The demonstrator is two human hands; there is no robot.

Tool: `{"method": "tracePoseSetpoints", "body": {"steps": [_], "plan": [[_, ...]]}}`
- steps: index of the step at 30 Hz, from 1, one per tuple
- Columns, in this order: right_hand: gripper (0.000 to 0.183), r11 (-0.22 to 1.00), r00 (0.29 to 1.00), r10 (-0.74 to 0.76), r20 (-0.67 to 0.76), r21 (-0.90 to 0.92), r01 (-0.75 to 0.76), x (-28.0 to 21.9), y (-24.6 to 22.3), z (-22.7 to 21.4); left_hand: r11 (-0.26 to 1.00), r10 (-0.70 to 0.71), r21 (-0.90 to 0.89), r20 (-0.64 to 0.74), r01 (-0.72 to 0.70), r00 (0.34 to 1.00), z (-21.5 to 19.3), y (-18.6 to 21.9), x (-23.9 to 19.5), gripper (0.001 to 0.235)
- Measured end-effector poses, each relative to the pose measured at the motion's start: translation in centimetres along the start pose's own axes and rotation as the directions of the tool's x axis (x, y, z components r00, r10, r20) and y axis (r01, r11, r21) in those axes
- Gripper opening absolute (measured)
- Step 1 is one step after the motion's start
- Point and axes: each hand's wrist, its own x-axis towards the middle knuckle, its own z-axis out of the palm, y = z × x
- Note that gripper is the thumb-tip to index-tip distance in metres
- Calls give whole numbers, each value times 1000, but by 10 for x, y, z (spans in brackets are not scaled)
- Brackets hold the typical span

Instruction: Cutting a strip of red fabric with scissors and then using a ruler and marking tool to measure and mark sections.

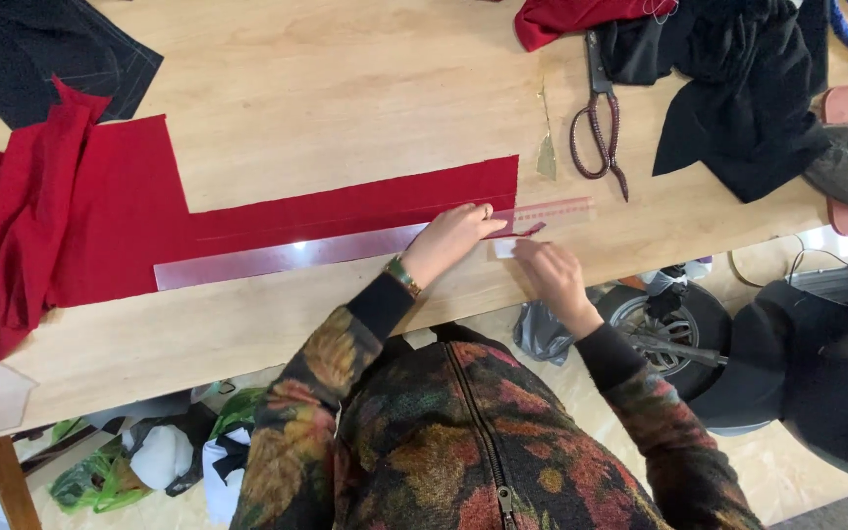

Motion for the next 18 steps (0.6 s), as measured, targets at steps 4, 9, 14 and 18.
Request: {"method": "tracePoseSetpoints", "body": {"steps": [4,9,14,18], "plan": [[4,934,938,-346,-2,97,345,34,-27,-17,999,32,29,121,-36,992,-1,-4,15,22],[14,879,883,-470,-22,86,470,49,-31,-14,998,-9,59,244,-6,970,9,-14,26,25],[15,843,850,-525,-33,117,525,65,-39,-19,999,-36,12,311,34,950,11,-16,32,32],[19,837,850,-525,-52,154,526,73,-50,-14,999,-32,-19,345,41,938,18,-20,35,33]]}}
